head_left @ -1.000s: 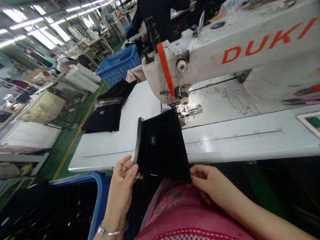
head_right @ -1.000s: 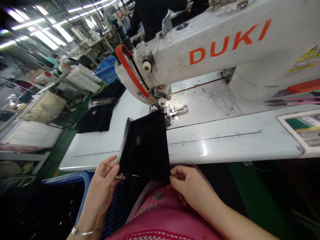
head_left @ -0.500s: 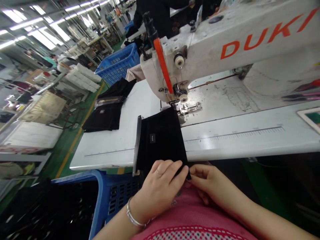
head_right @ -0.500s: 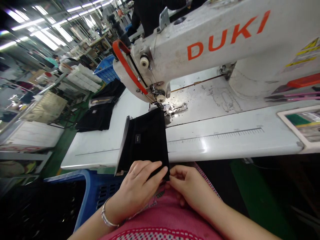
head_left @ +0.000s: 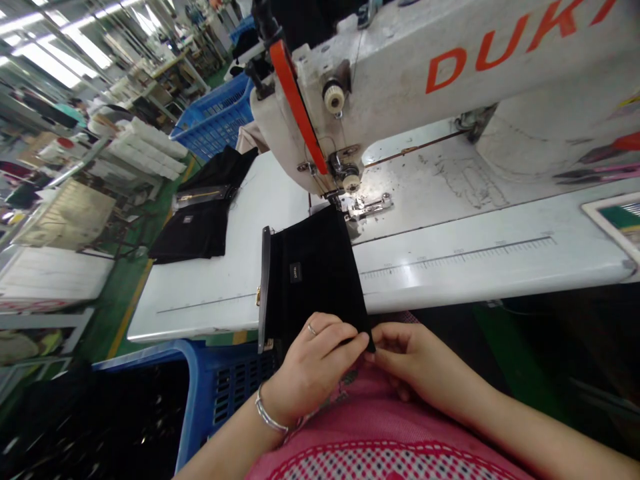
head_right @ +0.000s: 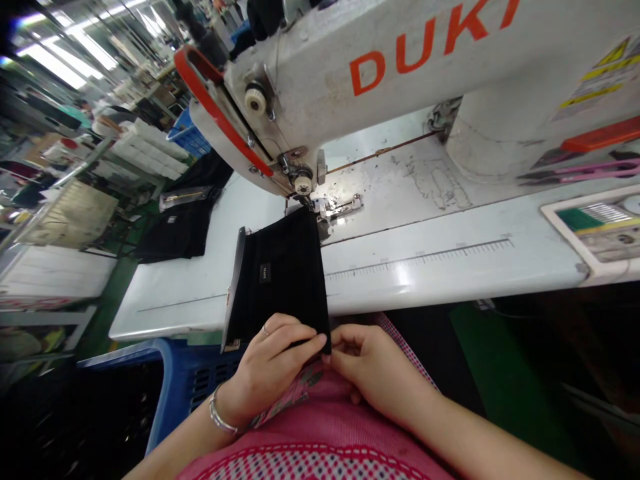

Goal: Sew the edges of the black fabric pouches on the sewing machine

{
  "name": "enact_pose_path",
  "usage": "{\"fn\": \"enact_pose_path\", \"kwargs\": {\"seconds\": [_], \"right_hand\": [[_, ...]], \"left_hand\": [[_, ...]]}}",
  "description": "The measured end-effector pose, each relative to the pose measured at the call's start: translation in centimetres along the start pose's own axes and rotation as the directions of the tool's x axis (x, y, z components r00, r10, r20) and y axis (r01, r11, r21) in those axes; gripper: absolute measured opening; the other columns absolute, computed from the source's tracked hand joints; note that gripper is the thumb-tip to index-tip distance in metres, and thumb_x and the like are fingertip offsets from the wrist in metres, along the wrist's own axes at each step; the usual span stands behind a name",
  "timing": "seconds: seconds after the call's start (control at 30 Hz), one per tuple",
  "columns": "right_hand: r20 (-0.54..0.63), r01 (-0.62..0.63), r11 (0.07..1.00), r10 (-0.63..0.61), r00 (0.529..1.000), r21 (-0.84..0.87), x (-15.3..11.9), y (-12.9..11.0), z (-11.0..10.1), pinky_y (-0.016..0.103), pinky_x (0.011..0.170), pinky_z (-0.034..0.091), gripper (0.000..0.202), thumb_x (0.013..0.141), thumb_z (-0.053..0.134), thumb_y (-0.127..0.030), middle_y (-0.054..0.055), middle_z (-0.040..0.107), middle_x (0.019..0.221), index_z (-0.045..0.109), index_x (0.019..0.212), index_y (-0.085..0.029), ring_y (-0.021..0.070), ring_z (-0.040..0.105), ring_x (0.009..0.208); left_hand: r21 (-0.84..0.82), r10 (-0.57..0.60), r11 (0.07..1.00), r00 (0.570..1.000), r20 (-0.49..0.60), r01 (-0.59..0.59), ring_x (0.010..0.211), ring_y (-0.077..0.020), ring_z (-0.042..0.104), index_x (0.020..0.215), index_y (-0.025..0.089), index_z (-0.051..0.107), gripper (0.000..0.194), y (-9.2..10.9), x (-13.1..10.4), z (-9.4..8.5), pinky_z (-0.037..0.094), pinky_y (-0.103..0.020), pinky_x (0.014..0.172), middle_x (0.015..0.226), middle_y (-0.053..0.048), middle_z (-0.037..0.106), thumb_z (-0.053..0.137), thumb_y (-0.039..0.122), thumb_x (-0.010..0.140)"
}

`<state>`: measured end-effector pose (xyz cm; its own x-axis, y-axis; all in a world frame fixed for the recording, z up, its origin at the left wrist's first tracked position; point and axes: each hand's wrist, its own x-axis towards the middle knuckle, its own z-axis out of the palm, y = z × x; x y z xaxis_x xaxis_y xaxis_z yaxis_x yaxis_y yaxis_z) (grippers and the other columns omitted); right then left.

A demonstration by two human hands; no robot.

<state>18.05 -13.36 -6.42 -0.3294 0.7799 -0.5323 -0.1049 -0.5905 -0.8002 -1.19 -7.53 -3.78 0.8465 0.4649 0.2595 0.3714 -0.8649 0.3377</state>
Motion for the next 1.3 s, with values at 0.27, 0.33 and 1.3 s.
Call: {"fn": "enact_pose_path", "kwargs": {"seconds": [0.27, 0.33, 1.3], "right_hand": [[0.011, -0.001, 1.0, 0.001, 1.0, 0.03, -0.1, 0.0, -0.2, 0.017, 0.039, 0.034, 0.022, 0.082, 0.06, -0.038, -0.008, 0.046, 0.054, 0.05, 0.075, -0.019, 0.0059, 0.043, 0.041], [0.016, -0.006, 0.999, 0.005, 1.0, 0.044, -0.2, 0.0, -0.2, 0.017, 0.039, 0.034, 0.023, 0.081, 0.062, -0.038, -0.007, 0.047, 0.055, 0.05, 0.075, -0.019, 0.0055, 0.043, 0.041], [0.423, 0.605, -0.171, -0.855, 0.302, -0.777, -1.4, -3.4, -2.4, 0.033, 0.095, 0.052, 0.022, 0.09, 0.049, -0.01, 0.007, 0.072, 0.103, 0.066, 0.102, -0.015, 0.0196, 0.063, 0.108]], "left_hand": [[-0.033, -0.013, 0.999, 0.999, -0.033, 0.011, 0.092, -0.0159, 0.055, 0.113, 0.018, 0.063, 0.024, 0.0, -0.2, 0.2, 0.051, -0.031, 0.085, 0.098, -0.005, 0.066, 0.056, 0.012, 0.091], [-0.032, -0.007, 0.999, 0.999, -0.038, 0.006, 0.091, -0.0161, 0.056, 0.113, 0.017, 0.063, 0.023, 0.0, -0.1, 0.1, 0.051, -0.031, 0.084, 0.098, -0.005, 0.066, 0.056, 0.013, 0.091], [0.504, -0.163, 0.858, 0.983, 0.079, 0.102, 0.134, -0.0257, 0.039, 0.141, 0.017, 0.043, 0.051, -1.5, 0.4, -5.2, 0.035, -0.047, 0.111, 0.143, -0.01, 0.047, 0.028, 0.006, 0.094]]}}
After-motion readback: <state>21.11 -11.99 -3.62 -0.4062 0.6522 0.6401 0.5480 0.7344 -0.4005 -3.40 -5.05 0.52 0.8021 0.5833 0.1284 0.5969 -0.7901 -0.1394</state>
